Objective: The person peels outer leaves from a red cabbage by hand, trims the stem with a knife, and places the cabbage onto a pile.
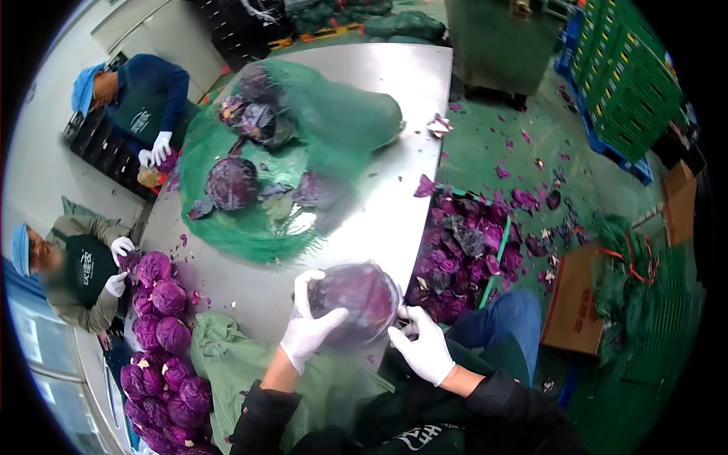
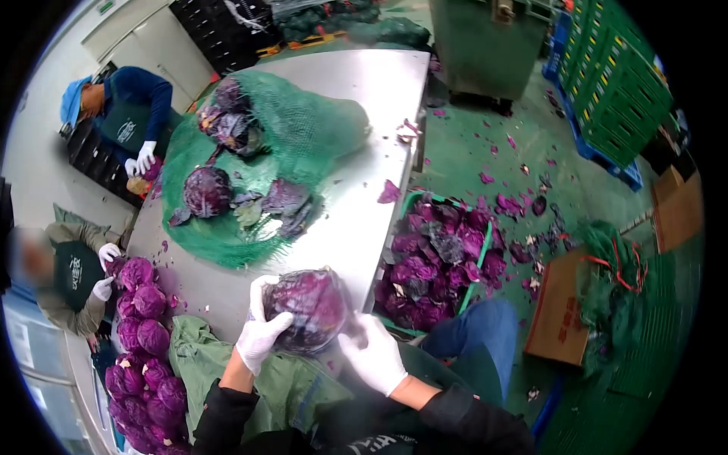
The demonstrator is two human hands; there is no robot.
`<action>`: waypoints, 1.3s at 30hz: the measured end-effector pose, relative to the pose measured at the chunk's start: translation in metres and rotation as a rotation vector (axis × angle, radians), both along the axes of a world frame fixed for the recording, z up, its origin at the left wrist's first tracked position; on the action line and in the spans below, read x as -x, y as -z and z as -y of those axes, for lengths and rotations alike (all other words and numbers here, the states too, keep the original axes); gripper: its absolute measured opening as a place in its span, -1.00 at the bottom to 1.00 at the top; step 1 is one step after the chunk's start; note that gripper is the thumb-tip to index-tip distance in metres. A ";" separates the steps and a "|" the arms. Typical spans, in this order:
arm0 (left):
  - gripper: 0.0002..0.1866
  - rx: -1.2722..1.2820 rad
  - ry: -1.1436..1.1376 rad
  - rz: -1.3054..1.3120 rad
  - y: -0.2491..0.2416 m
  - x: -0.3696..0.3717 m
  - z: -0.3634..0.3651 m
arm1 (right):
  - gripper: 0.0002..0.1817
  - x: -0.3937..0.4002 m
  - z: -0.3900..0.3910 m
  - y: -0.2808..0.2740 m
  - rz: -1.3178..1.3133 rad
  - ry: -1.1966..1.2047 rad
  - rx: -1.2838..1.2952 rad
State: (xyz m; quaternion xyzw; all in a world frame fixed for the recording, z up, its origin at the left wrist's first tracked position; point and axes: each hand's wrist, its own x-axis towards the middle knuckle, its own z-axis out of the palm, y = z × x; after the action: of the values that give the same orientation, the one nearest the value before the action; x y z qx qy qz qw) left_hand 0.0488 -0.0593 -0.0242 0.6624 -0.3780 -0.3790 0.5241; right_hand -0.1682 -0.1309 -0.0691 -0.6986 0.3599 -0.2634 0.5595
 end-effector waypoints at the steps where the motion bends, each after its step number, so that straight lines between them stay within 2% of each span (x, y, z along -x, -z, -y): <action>1: -0.19 0.013 0.020 0.029 0.000 0.004 0.002 | -0.53 0.010 0.004 0.001 0.000 -0.083 -0.143; 2: -0.16 0.018 0.041 0.059 -0.001 0.003 0.000 | -0.51 0.021 0.007 0.000 0.090 -0.081 -0.193; 3: -0.12 0.022 0.062 0.090 -0.003 0.003 0.000 | -0.48 0.031 0.014 -0.004 0.098 -0.069 -0.135; 5: -0.05 -0.117 0.090 -0.059 -0.034 0.014 0.001 | -0.42 0.045 0.023 0.033 0.074 0.067 -0.151; 7: 0.00 -0.116 0.137 -0.007 -0.030 0.008 -0.008 | -0.53 0.055 0.044 0.006 0.176 0.075 -0.142; 10: 0.01 -0.192 0.157 0.426 -0.027 0.010 -0.015 | -0.47 0.055 0.056 -0.021 0.065 -0.170 -0.003; 11: -0.02 -0.128 0.076 0.318 -0.024 0.019 -0.013 | -0.45 0.056 0.060 -0.031 -0.014 -0.293 0.011; 12: -0.03 -0.098 0.036 0.238 -0.016 0.023 -0.010 | -0.52 0.056 0.062 -0.045 -0.179 -0.349 -0.020; 13: -0.04 -0.062 -0.001 0.158 -0.011 0.024 -0.007 | -0.54 0.056 0.057 -0.035 -0.152 -0.293 -0.008; 15: -0.05 -0.053 0.012 0.195 -0.011 0.023 -0.002 | -0.57 0.049 0.048 -0.015 -0.099 -0.170 0.020; 16: -0.06 -0.055 0.013 0.209 -0.011 0.023 -0.003 | -0.62 0.047 0.050 -0.012 0.029 -0.140 0.165; 19: -0.05 -0.066 0.011 0.184 -0.014 0.023 -0.004 | -0.55 0.044 0.052 -0.028 -0.090 -0.313 0.218; 20: -0.05 -0.055 0.018 0.176 -0.013 0.022 -0.004 | -0.60 0.042 0.049 -0.033 -0.177 -0.336 0.270; 22: -0.03 -0.032 0.035 0.158 -0.011 0.021 -0.005 | -0.56 0.033 0.045 -0.038 -0.333 -0.399 0.244; 30: -0.03 -0.010 0.002 0.302 -0.005 0.020 -0.011 | -0.78 0.019 0.035 -0.023 -0.494 -0.401 0.324; 34: -0.05 0.002 0.003 0.362 -0.005 0.021 -0.009 | -0.80 0.018 0.042 -0.023 -0.507 -0.424 0.353; 37: -0.07 -0.012 0.034 0.553 -0.015 0.023 -0.003 | -0.81 0.011 0.047 -0.013 -0.556 -0.469 0.339; 39: -0.10 0.011 0.042 0.465 -0.004 0.008 -0.004 | -0.78 -0.003 0.055 -0.004 -0.594 -0.506 0.310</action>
State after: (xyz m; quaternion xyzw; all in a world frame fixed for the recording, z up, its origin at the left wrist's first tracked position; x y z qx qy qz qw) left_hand 0.0412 -0.0556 -0.0205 0.7209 -0.5044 -0.2252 0.4184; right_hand -0.1650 -0.1854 -0.0647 -0.8865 0.2789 0.0440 0.3666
